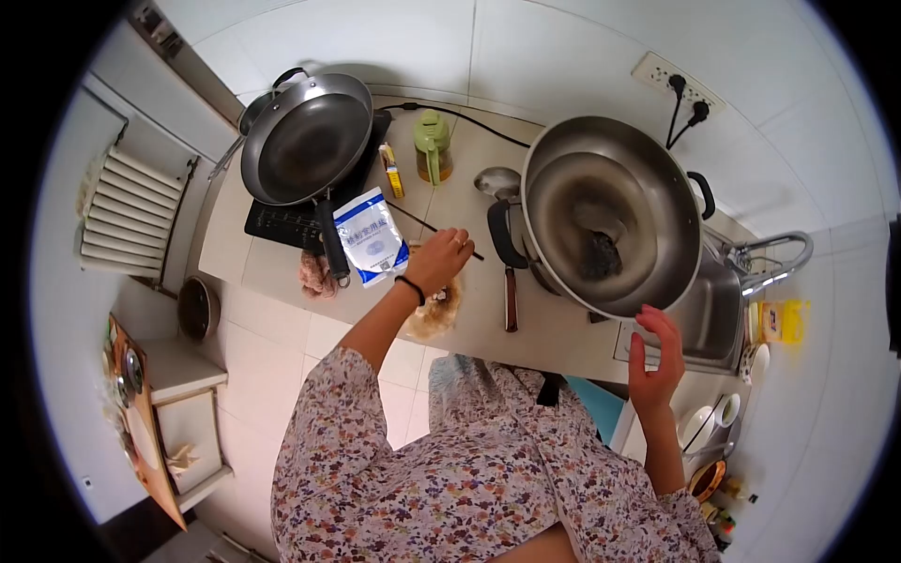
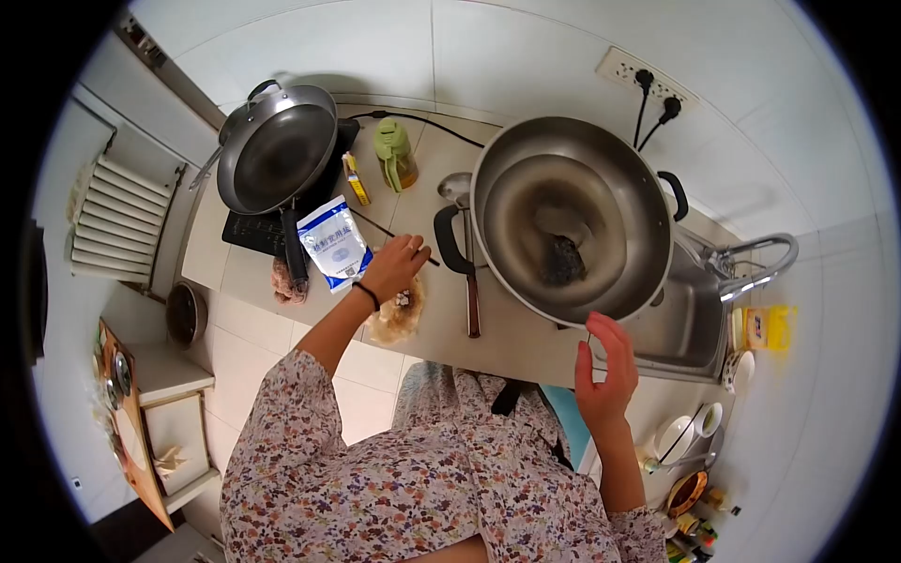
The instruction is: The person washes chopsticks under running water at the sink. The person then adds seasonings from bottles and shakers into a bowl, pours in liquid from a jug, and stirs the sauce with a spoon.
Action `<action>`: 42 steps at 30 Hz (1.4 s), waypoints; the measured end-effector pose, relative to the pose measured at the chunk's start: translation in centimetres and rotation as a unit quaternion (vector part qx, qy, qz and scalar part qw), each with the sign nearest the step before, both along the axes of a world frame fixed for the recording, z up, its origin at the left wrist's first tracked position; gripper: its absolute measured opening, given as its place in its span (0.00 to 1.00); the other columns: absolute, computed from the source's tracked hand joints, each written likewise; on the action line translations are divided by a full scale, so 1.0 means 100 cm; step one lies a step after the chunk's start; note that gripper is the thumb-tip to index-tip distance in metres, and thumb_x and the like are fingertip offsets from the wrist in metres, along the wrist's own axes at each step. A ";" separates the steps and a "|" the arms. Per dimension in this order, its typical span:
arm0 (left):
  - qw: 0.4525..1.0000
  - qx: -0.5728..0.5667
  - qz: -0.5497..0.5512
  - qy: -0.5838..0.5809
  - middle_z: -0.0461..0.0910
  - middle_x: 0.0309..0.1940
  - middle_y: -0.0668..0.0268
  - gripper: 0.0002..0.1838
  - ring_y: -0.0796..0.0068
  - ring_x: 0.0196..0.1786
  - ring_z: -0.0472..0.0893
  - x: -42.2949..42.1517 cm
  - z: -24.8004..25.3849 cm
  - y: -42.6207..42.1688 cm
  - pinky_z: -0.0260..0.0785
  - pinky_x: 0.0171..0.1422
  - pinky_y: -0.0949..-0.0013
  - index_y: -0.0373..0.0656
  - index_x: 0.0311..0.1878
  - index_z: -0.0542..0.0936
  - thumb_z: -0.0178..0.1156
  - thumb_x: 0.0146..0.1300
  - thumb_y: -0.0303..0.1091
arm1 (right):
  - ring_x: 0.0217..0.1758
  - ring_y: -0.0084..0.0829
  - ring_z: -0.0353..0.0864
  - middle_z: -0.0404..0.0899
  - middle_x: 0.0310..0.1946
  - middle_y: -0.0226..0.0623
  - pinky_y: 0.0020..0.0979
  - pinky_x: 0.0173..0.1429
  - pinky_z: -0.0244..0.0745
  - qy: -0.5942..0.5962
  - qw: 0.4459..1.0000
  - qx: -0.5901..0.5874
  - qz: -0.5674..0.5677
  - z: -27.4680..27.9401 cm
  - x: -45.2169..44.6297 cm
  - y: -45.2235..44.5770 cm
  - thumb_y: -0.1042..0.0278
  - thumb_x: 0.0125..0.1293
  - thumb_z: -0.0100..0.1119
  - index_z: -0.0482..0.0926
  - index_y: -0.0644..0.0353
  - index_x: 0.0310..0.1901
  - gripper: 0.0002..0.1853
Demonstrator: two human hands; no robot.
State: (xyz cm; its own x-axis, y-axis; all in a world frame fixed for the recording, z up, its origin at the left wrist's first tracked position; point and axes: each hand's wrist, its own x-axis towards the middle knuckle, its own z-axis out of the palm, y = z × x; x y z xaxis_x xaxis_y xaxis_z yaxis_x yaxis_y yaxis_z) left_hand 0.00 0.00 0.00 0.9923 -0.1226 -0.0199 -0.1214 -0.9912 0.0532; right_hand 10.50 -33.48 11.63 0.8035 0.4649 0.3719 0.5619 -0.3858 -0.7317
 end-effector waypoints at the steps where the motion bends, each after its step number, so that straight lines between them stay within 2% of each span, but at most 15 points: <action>1: 0.999 -0.020 -0.005 -0.028 0.68 0.39 0.60 0.25 0.62 0.42 0.70 -0.015 0.013 -0.006 0.63 0.48 0.65 0.40 0.51 0.70 0.58 0.44 0.28 | 0.43 0.41 0.78 0.78 0.40 0.43 0.34 0.48 0.72 -0.010 0.999 0.006 0.036 0.001 -0.009 0.008 0.80 0.53 0.57 0.75 0.60 0.42 0.13; 3: 0.990 -0.085 -0.027 -0.106 0.68 0.38 0.61 0.22 0.63 0.40 0.70 0.008 0.006 -0.079 0.64 0.45 0.65 0.39 0.49 0.72 0.55 0.46 0.26 | 0.40 0.42 0.78 0.78 0.36 0.43 0.34 0.45 0.73 -0.069 0.995 -0.036 0.057 0.010 0.011 -0.027 0.80 0.53 0.57 0.76 0.60 0.40 0.11; 5: 0.988 -0.062 -0.058 -0.127 0.67 0.37 0.62 0.19 0.65 0.36 0.70 -0.031 0.033 -0.076 0.64 0.40 0.65 0.38 0.47 0.74 0.54 0.48 0.26 | 0.35 0.40 0.79 0.79 0.32 0.41 0.33 0.41 0.73 0.063 0.981 -0.025 0.182 -0.019 -0.011 -0.005 0.79 0.53 0.57 0.77 0.61 0.39 0.10; 10: 0.977 -0.146 -0.087 -0.126 0.69 0.35 0.63 0.22 0.67 0.35 0.71 -0.045 0.063 -0.177 0.64 0.38 0.68 0.36 0.49 0.73 0.54 0.47 0.24 | 0.32 0.40 0.78 0.79 0.30 0.41 0.36 0.36 0.71 0.244 0.936 -0.146 0.206 -0.045 -0.037 -0.030 0.54 0.60 0.52 0.78 0.56 0.35 0.14; 14: 0.974 -0.121 -0.121 -0.147 0.68 0.38 0.64 0.23 0.64 0.36 0.70 -0.021 0.046 -0.208 0.64 0.39 0.66 0.38 0.52 0.74 0.57 0.48 0.22 | 0.25 0.30 0.78 0.79 0.24 0.37 0.30 0.33 0.72 0.358 0.877 -0.082 0.311 -0.066 -0.029 -0.053 0.59 0.61 0.52 0.78 0.59 0.39 0.13; 21: 0.955 -0.142 -0.244 -0.094 0.67 0.38 0.64 0.24 0.65 0.37 0.71 0.008 0.048 -0.323 0.65 0.39 0.66 0.39 0.51 0.75 0.59 0.46 0.21 | 0.24 0.20 0.76 0.77 0.21 0.32 0.23 0.31 0.72 0.523 0.838 0.067 0.143 -0.073 -0.054 -0.186 0.66 0.62 0.53 0.77 0.64 0.38 0.10; 25: 0.941 -0.267 -0.123 -0.169 0.68 0.37 0.63 0.11 0.67 0.38 0.72 0.028 0.038 -0.406 0.66 0.40 0.68 0.38 0.44 0.76 0.56 0.56 0.24 | 0.24 0.19 0.76 0.78 0.22 0.32 0.22 0.31 0.72 0.530 0.832 0.162 0.008 -0.093 -0.076 -0.276 0.68 0.61 0.55 0.76 0.65 0.39 0.09; 27: 0.848 -0.522 0.065 0.064 0.73 0.36 0.65 0.09 0.73 0.37 0.73 0.034 0.028 -0.445 0.67 0.41 0.71 0.38 0.43 0.75 0.53 0.63 0.32 | 0.24 0.19 0.76 0.78 0.22 0.32 0.21 0.31 0.71 0.525 0.821 0.219 -0.048 -0.099 -0.087 -0.292 0.69 0.61 0.56 0.76 0.66 0.38 0.09; 29: 0.734 -0.631 -0.009 0.252 0.77 0.36 0.64 0.14 0.78 0.38 0.75 0.046 0.019 -0.484 0.68 0.43 0.72 0.36 0.45 0.73 0.46 0.68 0.38 | 0.25 0.19 0.77 0.79 0.24 0.32 0.21 0.32 0.71 0.477 0.858 0.179 -0.065 -0.103 -0.097 -0.308 0.69 0.61 0.56 0.76 0.66 0.38 0.09; 30: 0.740 -0.626 -0.008 0.247 0.77 0.36 0.64 0.14 0.78 0.38 0.75 0.050 0.014 -0.499 0.68 0.43 0.72 0.36 0.45 0.73 0.46 0.68 0.38 | 0.26 0.20 0.77 0.79 0.25 0.31 0.21 0.32 0.72 0.451 0.874 0.171 -0.054 -0.108 -0.096 -0.314 0.67 0.62 0.54 0.77 0.65 0.38 0.10; 32: 0.618 -0.708 0.062 0.335 0.79 0.38 0.61 0.19 0.74 0.40 0.77 0.056 0.012 -0.521 0.69 0.45 0.72 0.36 0.46 0.72 0.40 0.70 0.42 | 0.27 0.20 0.78 0.80 0.26 0.31 0.20 0.31 0.71 0.438 0.869 0.201 -0.110 -0.123 -0.091 -0.345 0.66 0.64 0.52 0.78 0.64 0.39 0.10; 35: 0.540 -0.718 0.056 0.436 0.78 0.38 0.59 0.21 0.71 0.41 0.79 0.065 0.023 -0.537 0.70 0.46 0.70 0.35 0.48 0.71 0.39 0.70 0.44 | 0.26 0.19 0.78 0.80 0.26 0.32 0.20 0.28 0.70 0.363 0.860 0.182 -0.309 -0.146 -0.074 -0.399 0.66 0.62 0.53 0.78 0.67 0.36 0.11; 37: 0.527 -0.711 0.037 0.465 0.78 0.39 0.58 0.22 0.69 0.42 0.78 0.069 0.028 -0.545 0.70 0.45 0.70 0.35 0.51 0.70 0.38 0.70 0.45 | 0.27 0.26 0.79 0.80 0.26 0.35 0.25 0.29 0.71 0.363 0.848 0.172 -0.345 -0.166 -0.059 -0.423 0.63 0.59 0.57 0.78 0.66 0.36 0.12; 40: 0.522 -0.687 0.000 0.506 0.77 0.42 0.58 0.24 0.70 0.43 0.78 0.076 0.033 -0.555 0.70 0.43 0.71 0.36 0.54 0.69 0.37 0.70 0.48 | 0.32 0.42 0.77 0.78 0.27 0.43 0.38 0.37 0.72 0.186 0.898 -0.088 -0.390 -0.205 -0.038 -0.437 0.58 0.52 0.64 0.77 0.63 0.39 0.18; 42: 0.525 -0.679 -0.004 0.514 0.77 0.42 0.59 0.24 0.70 0.42 0.78 0.081 0.034 -0.557 0.70 0.42 0.72 0.36 0.54 0.69 0.37 0.70 0.48 | 0.33 0.42 0.78 0.78 0.28 0.44 0.39 0.37 0.72 0.248 0.879 -0.131 -0.384 -0.216 -0.023 -0.438 0.58 0.51 0.64 0.77 0.63 0.37 0.17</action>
